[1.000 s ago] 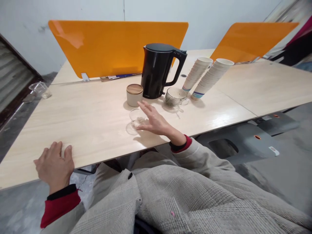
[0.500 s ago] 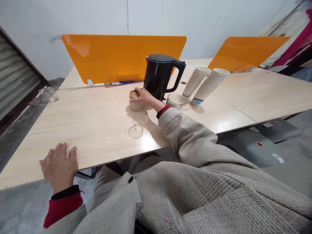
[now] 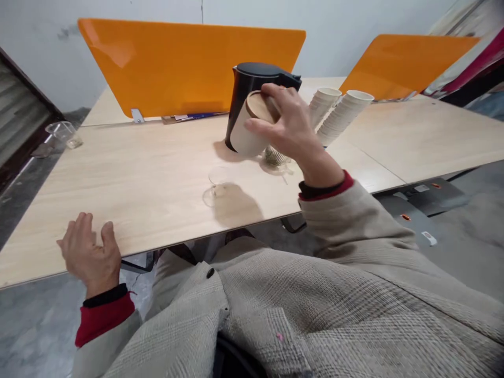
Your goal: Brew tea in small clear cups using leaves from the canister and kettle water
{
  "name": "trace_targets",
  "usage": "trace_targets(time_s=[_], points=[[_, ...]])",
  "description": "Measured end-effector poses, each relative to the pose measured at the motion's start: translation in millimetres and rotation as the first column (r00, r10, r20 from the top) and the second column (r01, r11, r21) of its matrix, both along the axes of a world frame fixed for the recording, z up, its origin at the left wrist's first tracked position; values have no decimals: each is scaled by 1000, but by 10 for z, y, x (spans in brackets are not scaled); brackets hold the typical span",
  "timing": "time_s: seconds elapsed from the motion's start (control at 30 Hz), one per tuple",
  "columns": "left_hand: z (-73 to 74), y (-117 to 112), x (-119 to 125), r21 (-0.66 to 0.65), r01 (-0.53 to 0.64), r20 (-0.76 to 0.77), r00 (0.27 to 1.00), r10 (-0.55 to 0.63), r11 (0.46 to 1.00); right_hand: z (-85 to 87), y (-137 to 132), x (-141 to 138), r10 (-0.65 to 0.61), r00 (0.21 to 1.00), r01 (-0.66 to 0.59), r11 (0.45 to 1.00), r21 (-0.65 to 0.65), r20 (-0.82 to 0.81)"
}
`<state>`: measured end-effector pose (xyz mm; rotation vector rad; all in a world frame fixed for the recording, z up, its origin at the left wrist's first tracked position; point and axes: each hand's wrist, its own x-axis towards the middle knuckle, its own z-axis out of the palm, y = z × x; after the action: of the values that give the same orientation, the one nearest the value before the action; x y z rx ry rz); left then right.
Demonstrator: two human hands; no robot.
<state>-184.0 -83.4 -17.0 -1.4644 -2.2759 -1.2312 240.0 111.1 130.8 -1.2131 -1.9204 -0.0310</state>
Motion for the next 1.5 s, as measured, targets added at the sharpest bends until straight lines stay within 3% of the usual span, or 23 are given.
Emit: trace_targets(time_s=[0.1,0.2,0.3,0.4,0.53,0.7,0.83,0.97,1.13,1.27,1.4,1.5], points=[[96,-95,367,124,133,-101,987,-121,983,-13,-656,130,114,992,-114,993,-15,57],[141,-142,845,51,390,49,919,-392,919,-218,-1110,35,211,975,-201,971,-127,69],[92,-82,1242,7,640,187,754,-630,768,-496,-1278,-189,276,961,-262,938,-227,31],[4,65,1481,11,724,227,670,-707,690,-716,-1262,-392,278,961,-262,916,-303,8],[-37,278,1666,21,741,253,646,-720,672,-864,-1186,-518,253,967,-226,909,-350,31],[3,418,1828,20,735,272,649,-711,678,-930,-1169,-522,259,964,-222,909,-353,61],[-10,425,1860,23,733,307,642,-702,680,-924,-1196,-528,269,959,-235,931,-279,90],[-49,410,1857,3,703,289,680,-674,711,-946,-1209,-576,269,961,-247,943,-224,73],[-80,417,1862,-7,674,257,715,-650,739,-1020,-1196,-628,264,965,-259,943,-211,-7],[-72,415,1875,-45,634,268,752,-602,772,-933,-1221,-622,251,961,-268,946,-185,-113],[-54,406,1896,-54,612,288,766,-575,789,-800,-1187,-459,143,973,-166,979,-119,-183],[-69,413,1901,-11,626,268,754,-601,780,-943,-1031,-221,-10,981,-8,996,-93,-195]])
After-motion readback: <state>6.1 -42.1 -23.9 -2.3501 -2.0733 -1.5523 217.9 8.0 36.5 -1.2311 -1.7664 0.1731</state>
